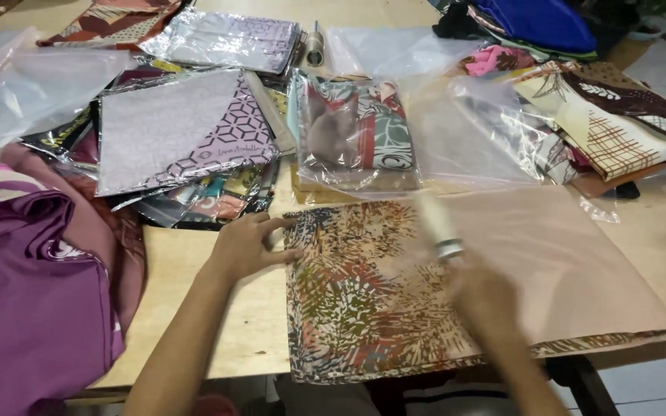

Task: Using a lint roller to remove lint and debris from a piece of patterned fabric on a work table.

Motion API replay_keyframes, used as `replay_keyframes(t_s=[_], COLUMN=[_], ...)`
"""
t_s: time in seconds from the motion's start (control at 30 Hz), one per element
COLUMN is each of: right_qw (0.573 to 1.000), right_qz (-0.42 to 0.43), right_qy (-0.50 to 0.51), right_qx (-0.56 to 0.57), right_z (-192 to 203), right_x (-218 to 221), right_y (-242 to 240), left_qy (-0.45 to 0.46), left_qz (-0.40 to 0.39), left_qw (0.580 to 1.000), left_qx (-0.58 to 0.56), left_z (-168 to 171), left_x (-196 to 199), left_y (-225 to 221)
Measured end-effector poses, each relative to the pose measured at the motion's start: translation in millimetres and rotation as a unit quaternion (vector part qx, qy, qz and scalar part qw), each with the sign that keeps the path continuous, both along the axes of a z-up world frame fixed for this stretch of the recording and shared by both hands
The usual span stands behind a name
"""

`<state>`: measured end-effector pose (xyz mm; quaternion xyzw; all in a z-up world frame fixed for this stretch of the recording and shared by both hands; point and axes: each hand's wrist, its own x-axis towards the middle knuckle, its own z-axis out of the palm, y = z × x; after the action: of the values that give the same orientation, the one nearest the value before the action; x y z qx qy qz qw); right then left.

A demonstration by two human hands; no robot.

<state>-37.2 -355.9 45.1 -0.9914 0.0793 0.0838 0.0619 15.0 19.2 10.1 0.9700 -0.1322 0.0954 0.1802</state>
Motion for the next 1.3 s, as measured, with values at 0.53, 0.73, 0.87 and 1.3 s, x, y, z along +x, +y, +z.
replay_keyframes(t_s=[0.53,0.73,0.87,1.3], right_qw=[0.990,0.986,0.990,0.974], right_qz=[-0.106,-0.065,-0.026,-0.177], right_qy=[-0.076,-0.152,-0.119,0.002], right_qx=[-0.049,-0.011,-0.070,-0.138], right_z=[-9,8,-19,-26], right_x=[36,-25,-33,-72], right_y=[-185,-149,-179,-207], left_qy=[0.028,0.042,0.040,0.017], left_qz=[0.036,0.042,0.044,0.036], left_qw=[0.999,0.995,0.995,0.998], left_qx=[0.014,0.085,0.084,0.051], left_z=[6,-11,-7,-5], left_x=[-5,5,2,1], left_y=[-5,5,3,1])
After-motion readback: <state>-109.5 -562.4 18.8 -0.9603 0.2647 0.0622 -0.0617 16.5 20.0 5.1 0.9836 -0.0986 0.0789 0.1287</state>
